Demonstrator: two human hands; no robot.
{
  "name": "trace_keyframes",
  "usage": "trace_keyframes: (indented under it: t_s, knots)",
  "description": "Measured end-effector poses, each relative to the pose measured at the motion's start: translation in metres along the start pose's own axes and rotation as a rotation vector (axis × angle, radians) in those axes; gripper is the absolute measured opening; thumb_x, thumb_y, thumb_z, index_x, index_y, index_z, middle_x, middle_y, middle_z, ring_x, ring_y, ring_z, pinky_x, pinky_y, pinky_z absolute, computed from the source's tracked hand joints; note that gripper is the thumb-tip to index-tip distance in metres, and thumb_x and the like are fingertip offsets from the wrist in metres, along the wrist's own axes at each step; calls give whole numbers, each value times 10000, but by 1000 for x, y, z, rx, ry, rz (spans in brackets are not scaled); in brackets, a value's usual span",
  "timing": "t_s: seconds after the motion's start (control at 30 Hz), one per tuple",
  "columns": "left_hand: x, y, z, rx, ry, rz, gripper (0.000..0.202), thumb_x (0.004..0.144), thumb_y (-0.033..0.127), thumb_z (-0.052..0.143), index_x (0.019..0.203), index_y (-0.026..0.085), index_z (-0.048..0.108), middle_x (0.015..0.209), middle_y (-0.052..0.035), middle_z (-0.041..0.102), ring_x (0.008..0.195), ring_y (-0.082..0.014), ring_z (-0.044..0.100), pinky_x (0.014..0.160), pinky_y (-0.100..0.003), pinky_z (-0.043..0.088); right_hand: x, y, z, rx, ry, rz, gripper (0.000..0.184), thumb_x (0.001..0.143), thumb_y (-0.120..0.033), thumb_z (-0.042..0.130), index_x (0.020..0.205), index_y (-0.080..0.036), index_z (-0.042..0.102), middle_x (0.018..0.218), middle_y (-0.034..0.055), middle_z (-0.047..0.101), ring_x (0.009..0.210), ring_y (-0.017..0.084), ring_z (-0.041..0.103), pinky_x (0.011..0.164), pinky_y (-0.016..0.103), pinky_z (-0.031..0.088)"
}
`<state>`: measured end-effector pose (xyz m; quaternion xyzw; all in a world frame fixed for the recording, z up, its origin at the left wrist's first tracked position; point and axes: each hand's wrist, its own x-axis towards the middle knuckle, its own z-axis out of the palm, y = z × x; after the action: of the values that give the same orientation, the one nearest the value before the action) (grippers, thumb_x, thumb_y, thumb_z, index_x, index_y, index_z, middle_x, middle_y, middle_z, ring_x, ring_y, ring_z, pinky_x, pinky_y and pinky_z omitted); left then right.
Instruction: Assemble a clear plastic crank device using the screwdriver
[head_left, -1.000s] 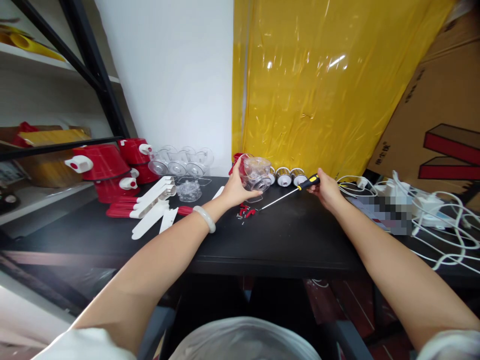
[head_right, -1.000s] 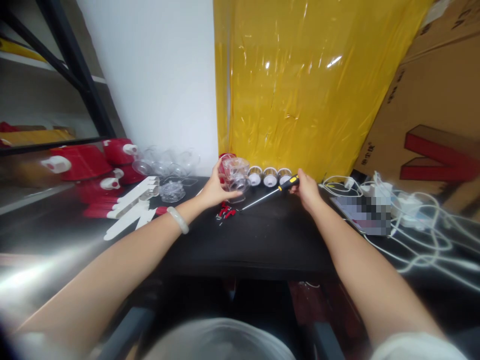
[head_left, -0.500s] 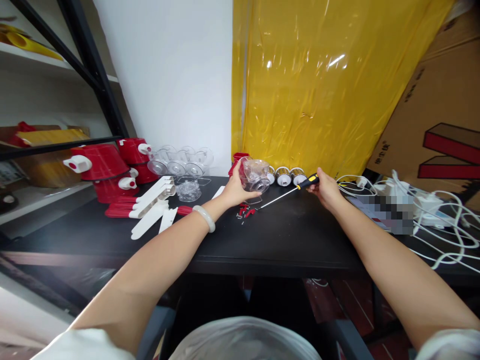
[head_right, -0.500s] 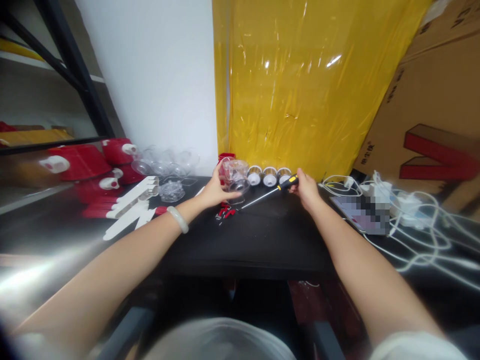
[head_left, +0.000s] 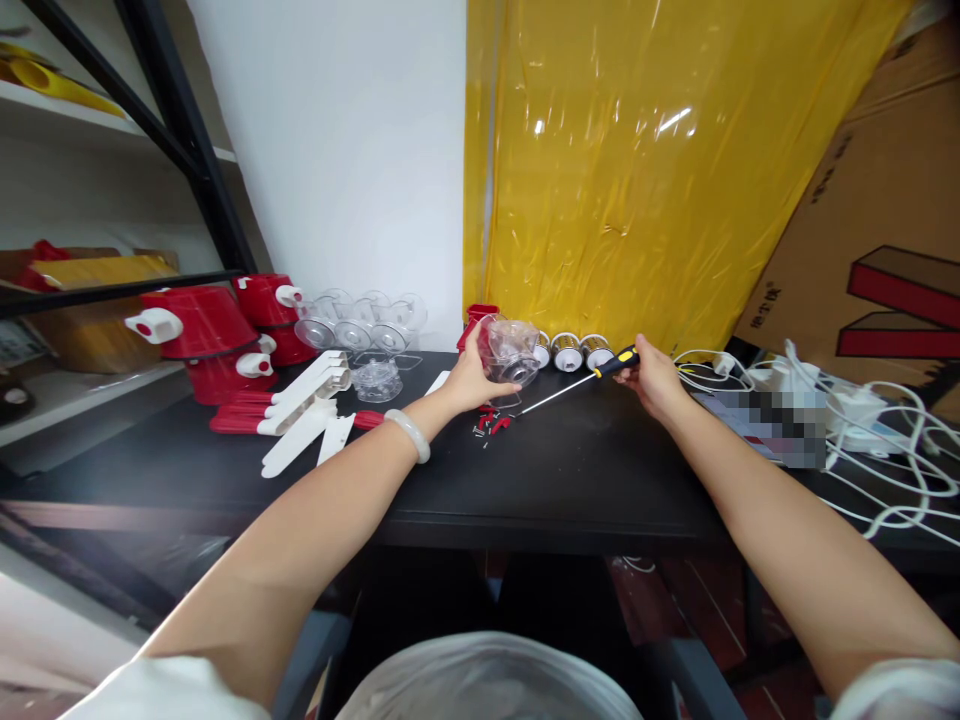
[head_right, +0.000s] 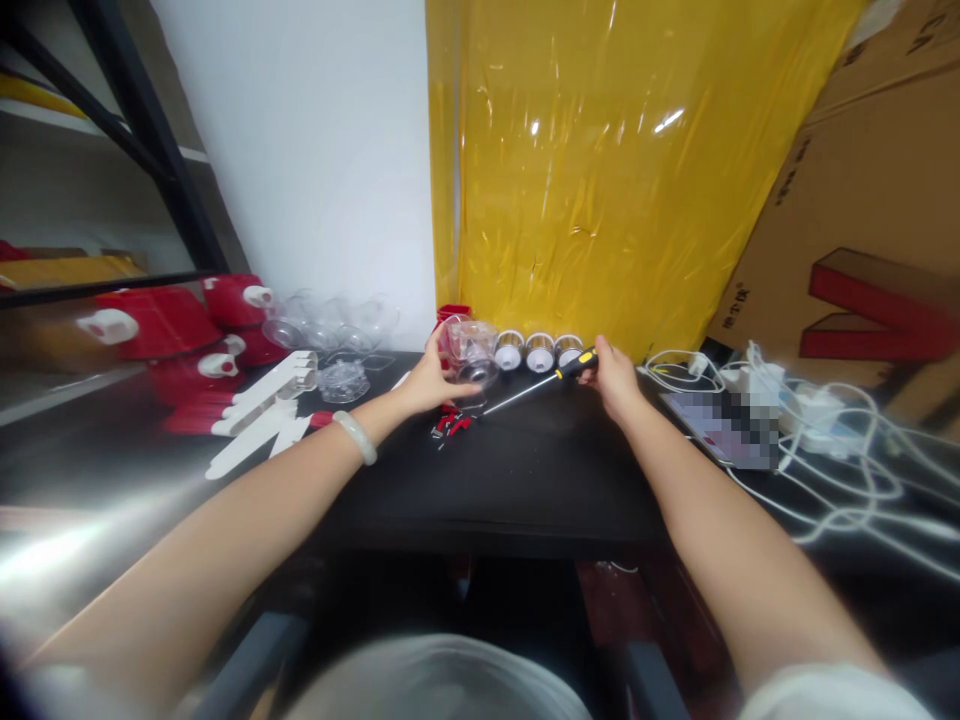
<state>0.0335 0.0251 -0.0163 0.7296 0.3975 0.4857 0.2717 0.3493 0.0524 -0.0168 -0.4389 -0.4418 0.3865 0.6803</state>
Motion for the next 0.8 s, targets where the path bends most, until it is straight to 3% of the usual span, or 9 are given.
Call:
trace_keyframes:
  t_s: [0.33,0.5,0.63,0.7,0.8]
  knots:
    - [-4,11,-3,88,4,8,1354,502,341,916,1555,247,69,1452,-235,425,1265,-365,522,1070,-568,385,5,3,-2,28,17,13,365,880,-514,577,690,-214,495,411,-48,492,339,106,493,402,221,504]
    - [-7,26,-10,326,-18,40,1232,569,390,882,1540,212,143,1306,-199,587,1163,-351,603,1023,-500,424,4,3,-2,33,13,17,372,871,-530,585,694,-217,490,412,-53,485,339,110,496,406,229,507]
    - [-8,41,-12,613,-11,-14,1145,616,455,847,1514,178,193,1084,-174,696,999,-369,669,854,-453,487,4,1,-2,37,14,34,360,888,-510,565,696,-215,490,405,-52,483,339,106,492,411,223,505]
    - [-8,49,-15,708,7,-33,1076,605,508,840,1457,143,292,1043,-186,700,950,-365,676,778,-412,495,3,0,-2,40,22,50,365,886,-516,567,697,-216,484,405,-56,478,335,104,492,419,225,511]
    - [-8,63,-24,856,68,-106,878,553,654,802,1186,103,546,922,-187,706,862,-347,679,707,-370,481,3,-2,-1,50,25,54,375,880,-533,570,699,-221,469,410,-62,470,335,105,491,422,229,512]
